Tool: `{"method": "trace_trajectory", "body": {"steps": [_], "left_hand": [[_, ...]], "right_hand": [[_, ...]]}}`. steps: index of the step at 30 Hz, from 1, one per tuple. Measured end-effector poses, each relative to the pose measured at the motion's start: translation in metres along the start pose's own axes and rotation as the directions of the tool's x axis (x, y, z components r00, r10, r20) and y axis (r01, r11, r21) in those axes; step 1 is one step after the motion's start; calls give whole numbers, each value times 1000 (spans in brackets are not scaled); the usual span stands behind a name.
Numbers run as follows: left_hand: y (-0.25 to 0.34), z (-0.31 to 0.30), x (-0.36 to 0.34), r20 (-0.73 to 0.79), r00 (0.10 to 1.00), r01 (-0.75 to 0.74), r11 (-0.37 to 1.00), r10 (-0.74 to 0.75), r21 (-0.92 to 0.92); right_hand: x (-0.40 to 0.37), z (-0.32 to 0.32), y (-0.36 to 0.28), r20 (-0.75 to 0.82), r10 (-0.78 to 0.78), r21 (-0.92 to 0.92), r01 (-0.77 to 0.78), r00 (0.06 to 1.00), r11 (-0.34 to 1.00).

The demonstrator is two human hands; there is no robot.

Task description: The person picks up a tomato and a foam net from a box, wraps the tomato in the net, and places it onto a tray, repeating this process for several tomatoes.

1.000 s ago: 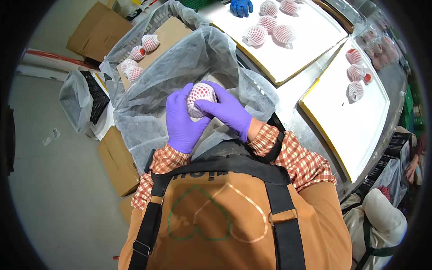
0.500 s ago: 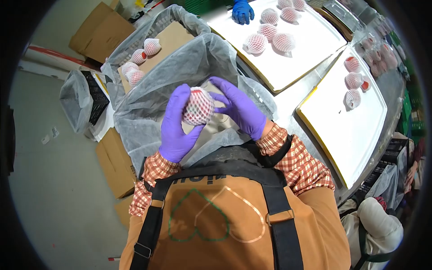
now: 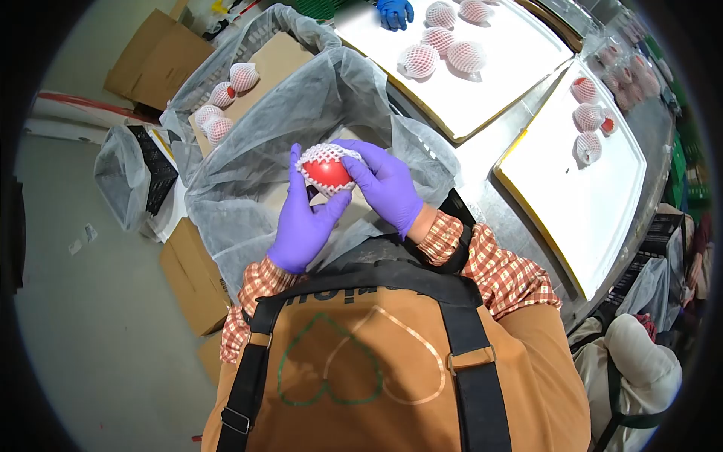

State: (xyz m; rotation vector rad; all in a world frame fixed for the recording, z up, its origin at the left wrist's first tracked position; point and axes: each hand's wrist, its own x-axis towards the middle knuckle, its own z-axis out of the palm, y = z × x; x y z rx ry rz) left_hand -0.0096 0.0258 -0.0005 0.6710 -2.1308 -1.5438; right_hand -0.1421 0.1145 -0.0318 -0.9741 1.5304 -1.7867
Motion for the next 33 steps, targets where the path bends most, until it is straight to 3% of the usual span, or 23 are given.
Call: {"method": "trace_trajectory", "body": {"steps": [1, 2, 4, 5, 7, 8, 9, 11, 13, 15, 16, 17, 19, 20, 22, 23, 25, 27, 28, 29, 31, 32, 33], "left_hand": [[-7, 2, 4, -38, 999, 11, 991, -17, -134], [-12, 3, 9, -45, 999, 14, 991, -21, -131], [-16, 3, 19, -18, 979, 178, 886, -205, -428], [-16, 3, 17, -20, 979, 174, 888, -202, -426], [-8, 5, 12, -41, 999, -19, 897, 1, -441], [-3, 3, 9, -33, 999, -16, 897, 2, -443], [4, -1, 7, 22, 998, -39, 888, 56, -458], [6, -8, 4, 64, 992, -68, 877, 112, -476], [3, -13, 0, 204, 979, 182, 441, 1, -879], [4, -15, 0, 179, 984, 170, 418, -17, -892], [2, -18, 1, 194, 979, 203, 219, -61, -954], [0, -20, 2, 213, 972, 215, 7, -99, -977], [-12, -22, 3, 207, 973, 203, -43, -103, -978], [-12, -20, 2, 258, 960, 250, -84, -106, -965], [-14, -14, 1, 333, 942, 319, -183, -50, -930], [-21, -16, 1, 336, 940, 321, -181, -56, -930], [-28, -19, 5, 476, 814, 545, -156, 334, -824], [-22, -16, -3, 463, 841, 522, -193, 280, -831], [-18, -16, -4, 504, 853, 503, 46, 138, -863], [-12, -17, -5, 503, 864, 485, 284, -11, -827], [-3, -12, -4, 451, 891, 452, 216, -57, -866], [-4, -12, -2, 394, 916, 395, 355, -79, -847], [-4, -12, -1, 334, 939, 332, 489, -88, -807]], "right_hand": [[0, 1, 0, 14, -129, -179, 129, 992, 975], [-1, 1, -1, 21, -127, -174, 129, 992, 976], [1, 2, -2, 35, -236, -231, 237, 971, 944], [4, 1, -5, 36, -240, -230, 241, 970, 943], [11, -4, -10, -40, -183, -318, 161, 982, 934], [13, -8, -6, -46, -124, -211, 112, 991, 971], [11, -13, -9, -51, -123, -215, 110, 991, 970], [12, -23, -19, -15, 206, -339, -199, 978, 920], [11, -37, -13, 16, 234, -301, -218, 972, 928], [8, -54, -16, 218, 450, 139, -483, 866, 864], [5, -63, -13, 327, 421, 278, -512, 846, 813], [-3, -69, -10, 335, 421, 275, -515, 843, 812], [-19, -72, 1, 380, 395, 738, -532, 836, 415], [-19, -70, 9, 480, 245, 819, -530, 843, 220], [-16, -55, 6, 451, 185, 864, -479, 873, 155], [-16, -49, 4, 408, 128, 902, -421, 904, 94], [-15, -51, 4, 459, 79, 887, -462, 885, 24], [-19, -57, 6, 415, 26, 908, -416, 910, 56], [-19, -60, 7, 417, 31, 907, -418, 908, 54], [-18, -64, 8, 418, 59, 897, -422, 907, 133], [-19, -69, 10, 411, 113, 858, -426, 905, 288], [-21, -70, 9, 410, 118, 858, -426, 905, 286], [-22, -70, 8, 307, 116, 776, -319, 945, 544]]}}
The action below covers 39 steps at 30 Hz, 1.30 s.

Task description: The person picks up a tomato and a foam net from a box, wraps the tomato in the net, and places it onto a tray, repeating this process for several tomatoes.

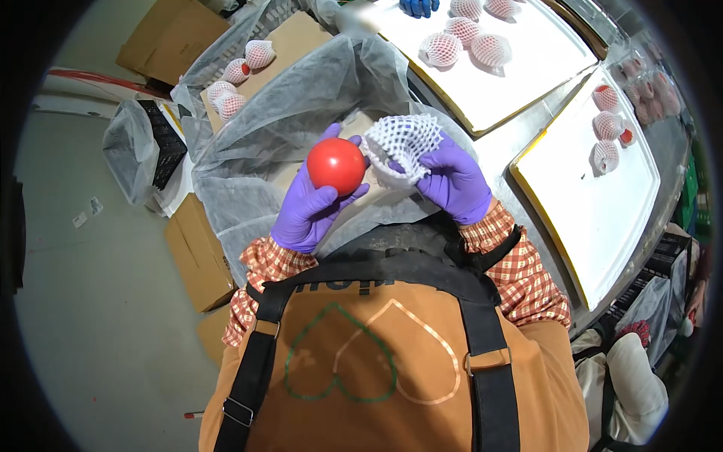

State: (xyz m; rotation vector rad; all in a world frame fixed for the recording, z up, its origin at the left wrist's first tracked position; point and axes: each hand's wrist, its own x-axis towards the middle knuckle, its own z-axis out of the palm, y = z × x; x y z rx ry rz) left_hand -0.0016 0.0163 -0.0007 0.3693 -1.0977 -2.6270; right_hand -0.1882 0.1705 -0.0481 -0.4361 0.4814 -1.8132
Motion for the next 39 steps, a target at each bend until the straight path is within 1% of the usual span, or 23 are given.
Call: {"method": "trace_trajectory", "body": {"steps": [2, 3, 4, 5, 7, 8, 10, 11, 13, 14, 16, 17, 19, 20, 24, 25, 26, 27, 28, 30, 32, 35, 39], "left_hand": [[4, 3, -1, -14, 999, -37, 998, 38, 52], [6, 4, -3, -61, 995, -62, 970, 79, 235], [8, 5, -4, -100, 987, -75, 908, 126, 411], [8, 7, -5, -100, 987, -74, 909, 126, 410], [6, 11, -5, -31, 931, -231, 653, 364, 721], [5, 11, -4, -27, 931, -235, 655, 363, 718], [2, 9, -3, 50, 889, -242, 372, 456, 896], [0, 9, -1, 53, 889, -245, 376, 454, 894], [-4, 9, 2, 88, 863, -264, 295, 497, 918], [-2, 12, 1, 92, 864, -268, 299, 494, 916], [5, 19, -4, 55, 891, -233, 350, 451, 907], [3, 19, -6, 60, 891, -240, 355, 450, 903], [-2, 14, -9, -45, 927, -287, 780, 373, 556], [-2, 9, -9, -42, 927, -288, 781, 372, 554], [3, -9, -1, -286, 866, -192, 800, 411, 569], [0, -16, 2, -301, 920, -102, 894, 251, 436], [-5, -23, 5, -290, 953, 4, 955, 86, 296], [-11, -23, 1, 21, 985, -162, 859, 174, 485], [-17, -23, 3, 24, 985, -163, 859, 173, 486], [-23, -21, 5, -28, 991, 128, 992, -128, 14], [-19, -19, 8, 20, 990, 140, 990, -140, 15], [-14, -17, 14, 2, 985, 170, 979, -172, 110], [-21, -12, 19, -76, 991, 114, 993, -111, 35]], "right_hand": [[-1, 3, -5, -26, -212, -530, 166, 977, 832], [8, 17, -14, -201, -12, -143, -17, 980, 990], [9, 15, -14, -201, -10, -143, -20, 980, 989], [7, 10, -11, -259, -73, -418, -44, 963, 907], [6, 6, -6, -333, -128, -799, -207, 934, 565], [3, 8, -2, -387, -77, -798, -292, 919, 527], [5, 31, 5, -372, 17, -808, -332, 928, 487], [7, 43, 10, -376, 13, -808, -335, 927, 484], [12, 62, 19, -180, 96, -588, -185, 979, 787], [15, 67, 22, -186, 91, -590, -185, 978, 786], [18, 74, 22, -101, -41, -448, -9, 994, 894], [17, 77, 19, -128, -30, -403, -24, 991, 915], [15, 75, 17, -143, -20, -390, -38, 990, 920], [15, 74, 17, -154, -3, -367, -55, 988, 928], [11, 61, 18, -101, 69, -214, -89, 992, 973], [9, 61, 15, -74, 108, -131, -117, 991, 984], [7, 61, 13, -42, 146, -48, -147, 988, 988], [5, 61, 12, -42, 143, -49, -145, 989, 988], [3, 59, 11, -83, 166, -10, -167, 983, 986], [1, 56, 13, -126, 186, 33, -183, 974, 983], [1, 48, 15, -102, 168, 178, -148, 981, 973], [1, 42, 17, -61, 172, 180, -159, 983, 971], [2, 38, 17, -62, 190, 181, -176, 980, 968]]}}
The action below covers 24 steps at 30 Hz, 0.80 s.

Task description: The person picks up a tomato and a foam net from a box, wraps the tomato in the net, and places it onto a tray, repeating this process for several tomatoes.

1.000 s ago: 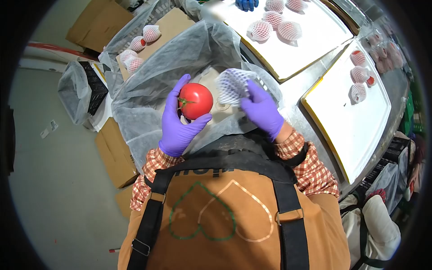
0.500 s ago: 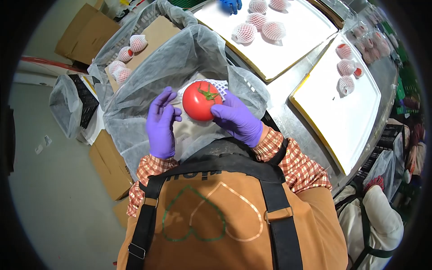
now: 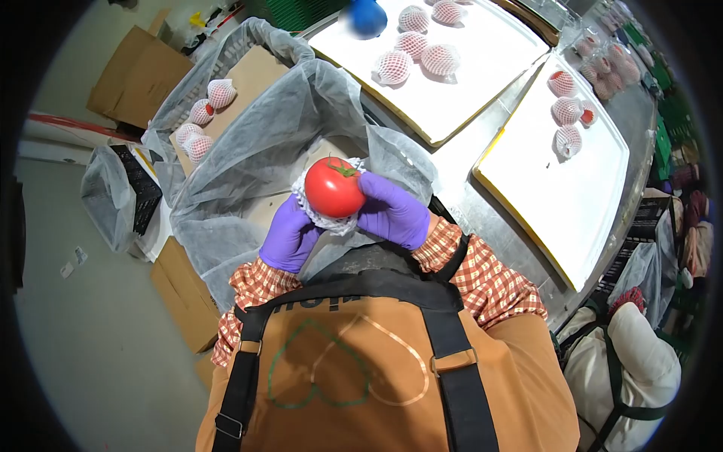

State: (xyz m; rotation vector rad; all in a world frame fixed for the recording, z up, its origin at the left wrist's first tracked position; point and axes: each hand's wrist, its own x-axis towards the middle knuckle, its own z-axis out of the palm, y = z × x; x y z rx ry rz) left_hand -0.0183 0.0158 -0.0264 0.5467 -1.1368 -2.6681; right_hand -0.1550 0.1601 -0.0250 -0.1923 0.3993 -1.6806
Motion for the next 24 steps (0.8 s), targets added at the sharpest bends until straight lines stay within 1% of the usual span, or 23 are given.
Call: {"method": "trace_trajectory", "body": {"steps": [1, 2, 3, 4, 6, 7, 9, 10, 11, 12, 13, 14, 15, 16, 17, 18, 19, 20, 21, 22, 23, 24], "left_hand": [[-2, 1, 0, -24, 999, -48, 999, 48, -2], [-3, 1, 0, -63, 997, -38, 998, 35, -44], [-1, 3, -1, -66, 997, -38, 998, 35, -44], [1, 5, -2, -64, 996, -73, 995, 68, -73], [4, 10, -4, -47, 990, -138, 979, 133, -149], [7, 13, -6, -47, 990, -139, 979, 134, -149], [12, 19, -10, 40, 985, -144, 922, 170, -361], [14, 22, -11, 43, 984, -148, 922, 175, -359], [18, 26, -12, 71, 985, -110, 885, 159, -451], [21, 29, -12, 104, 983, -70, 841, 149, -536], [22, 29, -11, 118, 980, -77, 845, 163, -529], [19, 28, -12, 75, 975, -186, 948, 211, -257], [18, 28, -12, 46, 961, -274, 961, 272, 37], [17, 29, -8, -64, 985, -171, 949, 159, -264], [17, 24, -6, -43, 985, -174, 950, 169, -261], [21, 19, -5, -59, 972, -234, 969, 230, -82], [24, 15, -3, -64, 953, -288, 952, 295, 99], [27, 14, 0, -162, 932, -294, 937, 325, 189], [30, 16, 1, -142, 931, -307, 932, 336, 194], [33, 16, 0, -181, 877, -323, 825, 445, 463], [35, 16, -1, -181, 806, -299, 653, 563, 696], [31, 16, 4, -103, 695, -371, 477, 712, 797]], "right_hand": [[2, -4, 1, -4, 0, -1, 0, 1000, 1000], [6, -11, 2, 39, 25, 179, -31, 999, 983], [10, -18, 4, 88, 41, 351, -69, 995, 934], [14, -24, 6, 161, 43, 516, -121, 986, 848], [14, -26, 4, 188, 17, 544, -119, 982, 831], [14, -24, 3, 211, -11, 571, -114, 977, 813], [16, -23, 4, 241, -16, 590, -134, 970, 796], [16, -23, 3, 272, -22, 608, -154, 962, 779], [16, -23, 3, 280, -24, 601, -156, 960, 784], [17, -18, 3, 222, 0, 623, -141, 975, 769], [17, -11, 2, 165, 22, 642, -124, 986, 756], [15, -4, 0, -55, -20, 161, 29, 998, 986], [15, 0, -5, 73, -15, 231, -2, 997, 973], [13, 6, -8, 24, -13, 121, 10, 1000, 993], [9, 13, -9, -28, -19, 9, 19, 999, 1000], [6, 19, -12, -97, 16, -87, -24, 995, 996], [8, 22, -13, -20, 9, -205, -13, 1000, 979], [12, 23, -14, 0, 26, -346, -24, 1000, 938], [14, 27, -13, 17, 43, -479, -30, 999, 878], [14, 32, -14, -3, 23, -577, -21, 1000, 817], [14, 39, -13, -1, -49, -658, 36, 999, 752], [18, 33, -9, 47, -164, -715, 147, 985, 683]]}}
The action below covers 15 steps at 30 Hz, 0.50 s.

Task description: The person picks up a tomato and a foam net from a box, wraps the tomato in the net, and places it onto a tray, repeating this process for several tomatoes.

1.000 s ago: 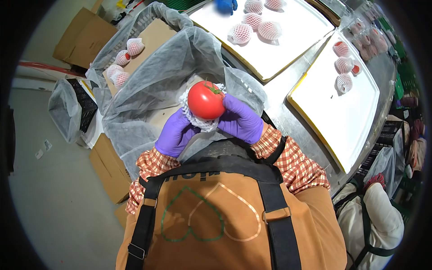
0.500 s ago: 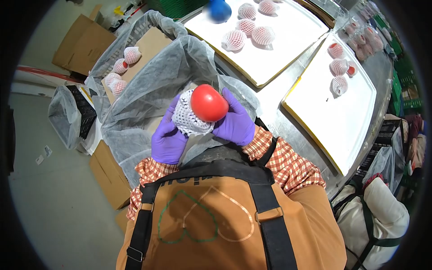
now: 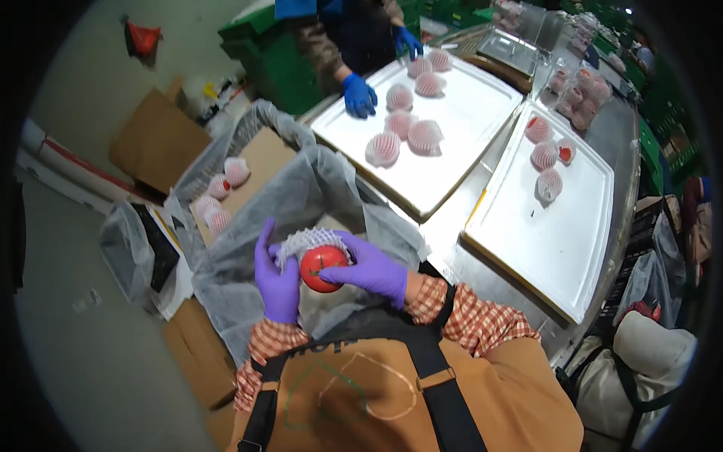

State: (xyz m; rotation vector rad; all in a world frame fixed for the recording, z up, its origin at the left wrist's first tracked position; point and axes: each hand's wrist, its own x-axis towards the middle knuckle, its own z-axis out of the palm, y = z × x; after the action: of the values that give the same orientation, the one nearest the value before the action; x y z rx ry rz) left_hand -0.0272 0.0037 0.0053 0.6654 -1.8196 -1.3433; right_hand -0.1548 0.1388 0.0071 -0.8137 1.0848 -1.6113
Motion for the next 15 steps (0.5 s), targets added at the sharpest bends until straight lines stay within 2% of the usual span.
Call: {"method": "trace_trajectory", "body": {"steps": [1, 2, 3, 5, 7, 9, 10, 11, 13, 14, 15], "left_hand": [[11, 4, -2, -50, 997, -59, 998, 59, 10], [15, 6, -5, -33, 982, -182, 978, 186, 103], [18, 7, -7, -12, 951, -300, 934, 308, 194], [27, 22, -10, 149, 865, -502, 828, 479, 250], [26, 31, -18, 302, 867, -458, 872, 396, 172], [13, 36, -26, 353, 895, -334, 935, 275, 118], [8, 34, -26, 384, 890, -308, 946, 246, 107], [4, 31, -26, 418, 882, -280, 955, 218, 94], [-7, 13, -24, 612, 789, -225, 954, 61, 196], [-11, 14, -18, 644, 764, -224, 952, 38, 209], [-57, -6, -17, 708, 687, -246, 866, -161, 436]], "right_hand": [[7, -5, 13, -40, -126, -88, 122, 991, 989], [12, -14, 22, -47, -268, -214, 253, 962, 944], [14, -19, 24, -86, -322, -207, 299, 943, 932], [18, -28, 29, -148, -388, -379, 311, 910, 872], [17, -30, 19, -205, -385, -155, 359, 900, 921], [15, -39, 15, -332, -293, 15, 315, 897, 949], [18, -54, 17, -386, -373, -261, 288, 843, 921], [18, -67, 22, -474, -295, -62, 302, 830, 951], [20, -105, 27, -586, -311, -67, 338, 748, 939], [20, -123, 28, -663, -264, -35, 323, 701, 946], [20, -136, 23, -732, -213, -1, 312, 647, 950]]}}
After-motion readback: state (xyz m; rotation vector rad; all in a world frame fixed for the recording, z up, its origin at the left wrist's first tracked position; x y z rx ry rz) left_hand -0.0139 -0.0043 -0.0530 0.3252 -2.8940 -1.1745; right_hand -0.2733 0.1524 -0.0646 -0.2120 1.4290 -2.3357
